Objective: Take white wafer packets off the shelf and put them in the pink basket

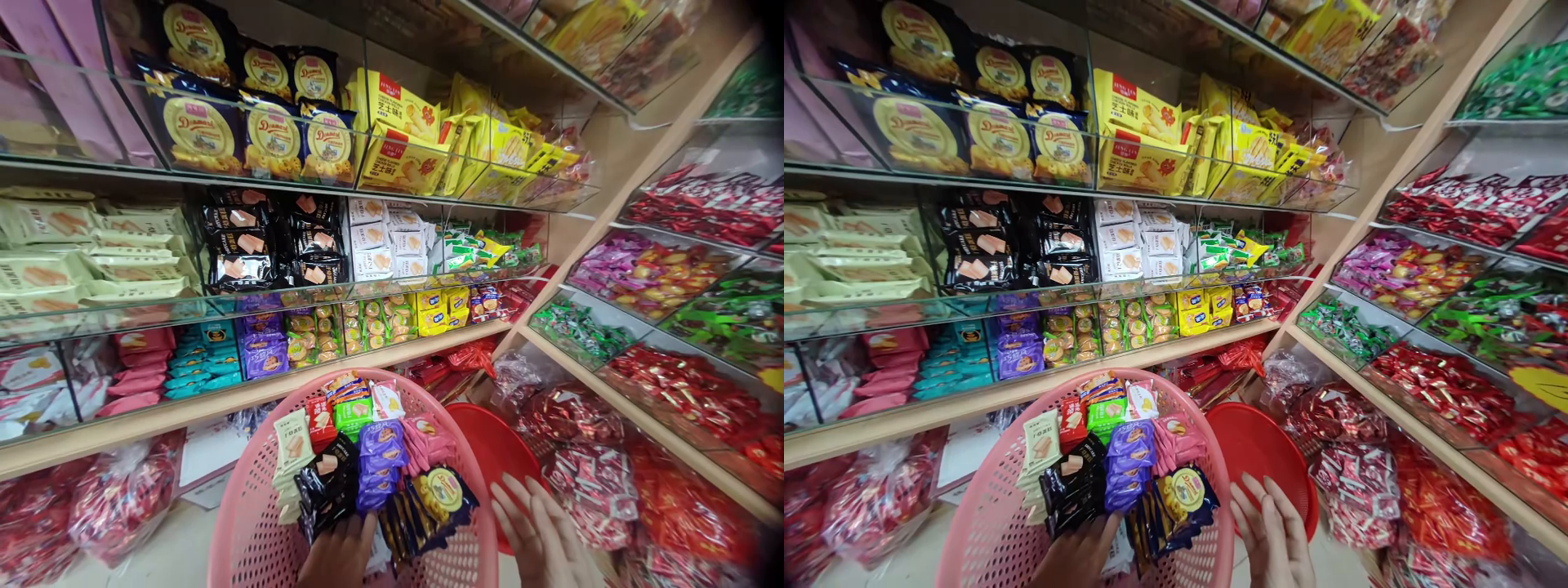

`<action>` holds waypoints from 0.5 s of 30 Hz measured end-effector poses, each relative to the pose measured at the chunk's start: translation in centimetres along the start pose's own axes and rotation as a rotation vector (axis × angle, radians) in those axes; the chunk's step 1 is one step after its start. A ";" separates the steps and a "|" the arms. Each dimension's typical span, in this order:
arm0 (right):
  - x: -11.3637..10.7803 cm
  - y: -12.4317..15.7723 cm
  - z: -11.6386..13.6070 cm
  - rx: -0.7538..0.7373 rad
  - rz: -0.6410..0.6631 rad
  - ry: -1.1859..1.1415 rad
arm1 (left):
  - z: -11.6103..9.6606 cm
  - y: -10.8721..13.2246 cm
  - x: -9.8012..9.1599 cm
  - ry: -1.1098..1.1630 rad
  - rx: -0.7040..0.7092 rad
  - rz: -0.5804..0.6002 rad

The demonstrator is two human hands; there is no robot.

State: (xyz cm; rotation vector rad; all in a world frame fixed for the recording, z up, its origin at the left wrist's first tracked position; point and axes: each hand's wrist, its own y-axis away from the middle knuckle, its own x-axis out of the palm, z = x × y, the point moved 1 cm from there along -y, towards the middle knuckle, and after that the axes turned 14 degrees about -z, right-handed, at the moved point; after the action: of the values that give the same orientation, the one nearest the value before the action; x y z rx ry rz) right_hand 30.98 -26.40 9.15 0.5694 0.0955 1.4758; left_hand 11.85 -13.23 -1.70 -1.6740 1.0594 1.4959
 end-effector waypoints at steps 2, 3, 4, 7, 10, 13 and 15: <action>-0.6 -0.4 -0.2 0.009 0.006 0.003 | -0.1 -0.2 0.7 -0.015 0.018 -0.022; -0.9 -0.6 -0.4 0.006 0.016 0.005 | -0.2 -0.3 1.1 -0.023 0.033 -0.038; -1.1 -1.0 -0.7 0.003 0.039 0.006 | -0.3 -0.4 1.4 -0.034 0.048 -0.059; -1.9 -1.8 -1.6 0.003 0.107 0.024 | -0.4 -0.7 2.6 -0.076 0.092 -0.131; -2.2 -2.2 -2.5 -0.001 0.129 0.051 | -0.4 -0.9 3.3 -0.114 0.139 -0.215; -2.0 -2.3 -3.3 0.006 0.140 0.083 | -0.3 -0.8 3.1 -0.140 0.186 -0.303; -1.8 -2.2 -3.5 0.003 0.143 0.100 | -0.2 -0.7 2.8 -0.149 0.225 -0.342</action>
State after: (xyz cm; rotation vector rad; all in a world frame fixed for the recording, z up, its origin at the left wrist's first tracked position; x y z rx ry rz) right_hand 31.36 -27.02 4.70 0.5135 0.1377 1.6431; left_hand 12.63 -13.52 -4.43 -1.4740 0.7825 1.2116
